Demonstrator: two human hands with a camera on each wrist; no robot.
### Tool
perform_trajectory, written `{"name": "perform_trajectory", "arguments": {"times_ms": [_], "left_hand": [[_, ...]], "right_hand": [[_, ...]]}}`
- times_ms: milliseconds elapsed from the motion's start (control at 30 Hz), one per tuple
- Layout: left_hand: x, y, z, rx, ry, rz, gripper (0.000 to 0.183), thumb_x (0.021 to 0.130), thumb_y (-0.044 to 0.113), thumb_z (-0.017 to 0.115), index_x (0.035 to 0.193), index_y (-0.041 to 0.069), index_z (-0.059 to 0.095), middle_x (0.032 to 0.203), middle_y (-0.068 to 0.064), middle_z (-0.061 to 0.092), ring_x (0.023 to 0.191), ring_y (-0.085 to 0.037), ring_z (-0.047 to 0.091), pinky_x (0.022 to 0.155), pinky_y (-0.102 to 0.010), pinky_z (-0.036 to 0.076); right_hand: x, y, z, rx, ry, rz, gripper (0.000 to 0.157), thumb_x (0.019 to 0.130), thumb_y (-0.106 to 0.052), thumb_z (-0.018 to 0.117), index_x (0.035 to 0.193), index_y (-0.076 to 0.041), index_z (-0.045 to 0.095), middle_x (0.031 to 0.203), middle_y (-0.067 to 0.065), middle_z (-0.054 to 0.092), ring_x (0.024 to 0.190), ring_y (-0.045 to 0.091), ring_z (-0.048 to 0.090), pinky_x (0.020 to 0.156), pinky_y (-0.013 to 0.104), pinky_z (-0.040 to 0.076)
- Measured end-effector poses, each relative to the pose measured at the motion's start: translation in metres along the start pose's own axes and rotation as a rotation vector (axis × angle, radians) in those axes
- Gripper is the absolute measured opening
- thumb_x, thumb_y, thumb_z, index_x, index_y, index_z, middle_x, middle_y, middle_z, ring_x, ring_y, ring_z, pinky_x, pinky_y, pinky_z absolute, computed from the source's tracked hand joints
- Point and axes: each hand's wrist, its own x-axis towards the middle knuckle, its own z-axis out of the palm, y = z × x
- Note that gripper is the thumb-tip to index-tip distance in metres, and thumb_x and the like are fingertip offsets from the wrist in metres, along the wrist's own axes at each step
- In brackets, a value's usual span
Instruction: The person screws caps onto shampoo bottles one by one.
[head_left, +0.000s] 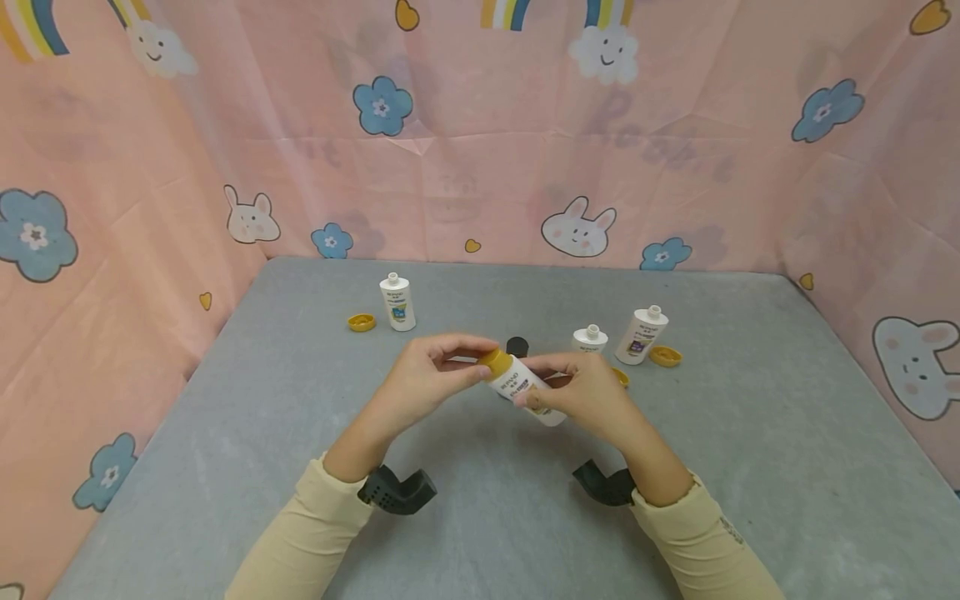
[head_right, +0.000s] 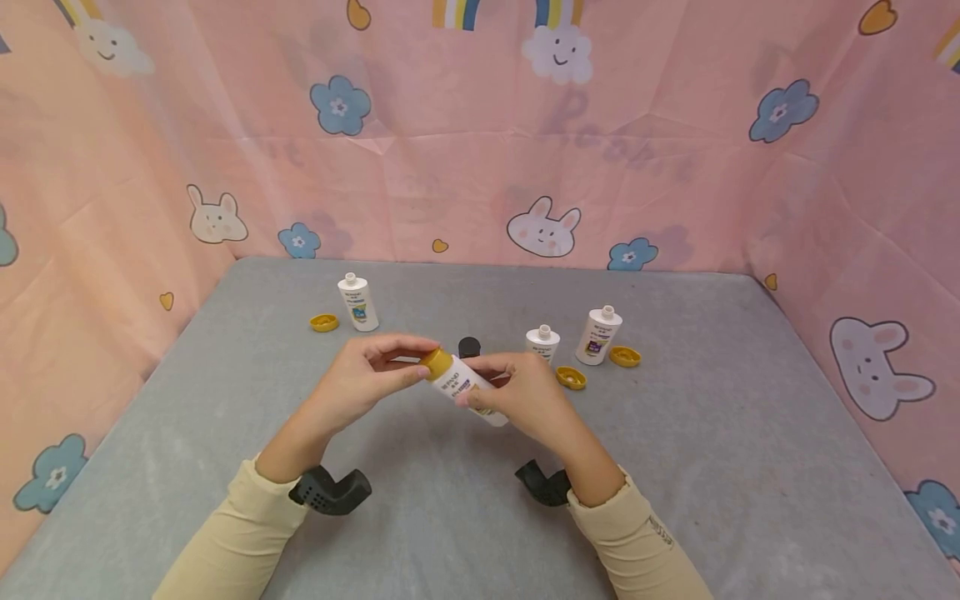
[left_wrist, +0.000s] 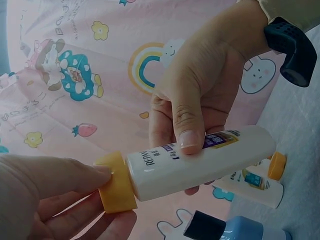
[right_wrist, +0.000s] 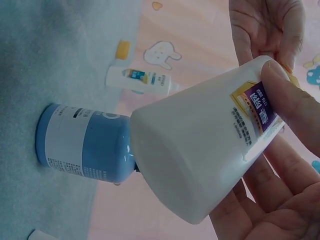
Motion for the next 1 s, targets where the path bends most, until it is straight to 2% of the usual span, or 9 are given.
{"name": "perform_trajectory", "arguments": {"times_ms": [167, 333, 567, 900, 1000], "left_hand": [[0.0007, -0.0009, -0.0038, -0.028, -0.005, -0.007, 0.037, 0.089, 0.010, 0.073, 0.125, 0.008, 0.067, 0.128, -0.007, 0.068, 0.114, -0.022, 0.068, 0.094, -0.033, 0.057], [0.0014, -0.0017, -0.0063, -0.003, -0.021, 0.008, 0.031, 0.089, 0.012, 0.074, 0.119, 0.008, 0.071, 0.120, -0.007, 0.071, 0.109, -0.020, 0.066, 0.092, -0.033, 0.058], [0.0017, -0.0028, -0.0061, 0.021, -0.043, 0.064, 0.028, 0.090, 0.010, 0.072, 0.118, 0.005, 0.071, 0.120, -0.010, 0.071, 0.110, -0.020, 0.065, 0.091, -0.032, 0.058], [-0.0005, -0.0020, -0.0045, -0.003, -0.085, 0.162, 0.030, 0.092, 0.002, 0.068, 0.121, -0.003, 0.068, 0.125, -0.016, 0.067, 0.111, -0.031, 0.066, 0.091, -0.030, 0.058], [-0.0013, -0.0012, -0.0055, -0.008, -0.063, 0.161, 0.035, 0.090, 0.003, 0.070, 0.124, -0.002, 0.067, 0.128, -0.016, 0.066, 0.116, -0.031, 0.064, 0.096, -0.034, 0.056]], "right_hand": [[-0.0004, -0.0009, -0.0008, 0.017, -0.016, 0.004, 0.041, 0.081, -0.023, 0.083, 0.116, -0.006, 0.074, 0.113, 0.015, 0.073, 0.094, 0.023, 0.071, 0.078, 0.037, 0.060], [-0.0012, -0.0020, -0.0021, 0.046, -0.045, -0.006, 0.043, 0.081, -0.024, 0.084, 0.117, -0.004, 0.073, 0.112, 0.016, 0.073, 0.095, 0.023, 0.072, 0.079, 0.038, 0.060], [-0.0019, -0.0020, -0.0031, 0.058, -0.059, -0.009, 0.044, 0.081, -0.024, 0.084, 0.118, -0.003, 0.072, 0.113, 0.016, 0.073, 0.096, 0.023, 0.072, 0.080, 0.038, 0.060], [-0.0030, 0.0007, -0.0062, 0.124, -0.123, -0.029, 0.045, 0.081, -0.023, 0.083, 0.120, -0.003, 0.072, 0.113, 0.016, 0.073, 0.093, 0.019, 0.071, 0.079, 0.035, 0.059], [-0.0029, 0.0002, -0.0063, 0.129, -0.127, -0.021, 0.046, 0.081, -0.024, 0.083, 0.121, -0.003, 0.071, 0.114, 0.016, 0.073, 0.094, 0.020, 0.071, 0.080, 0.035, 0.059]]}}
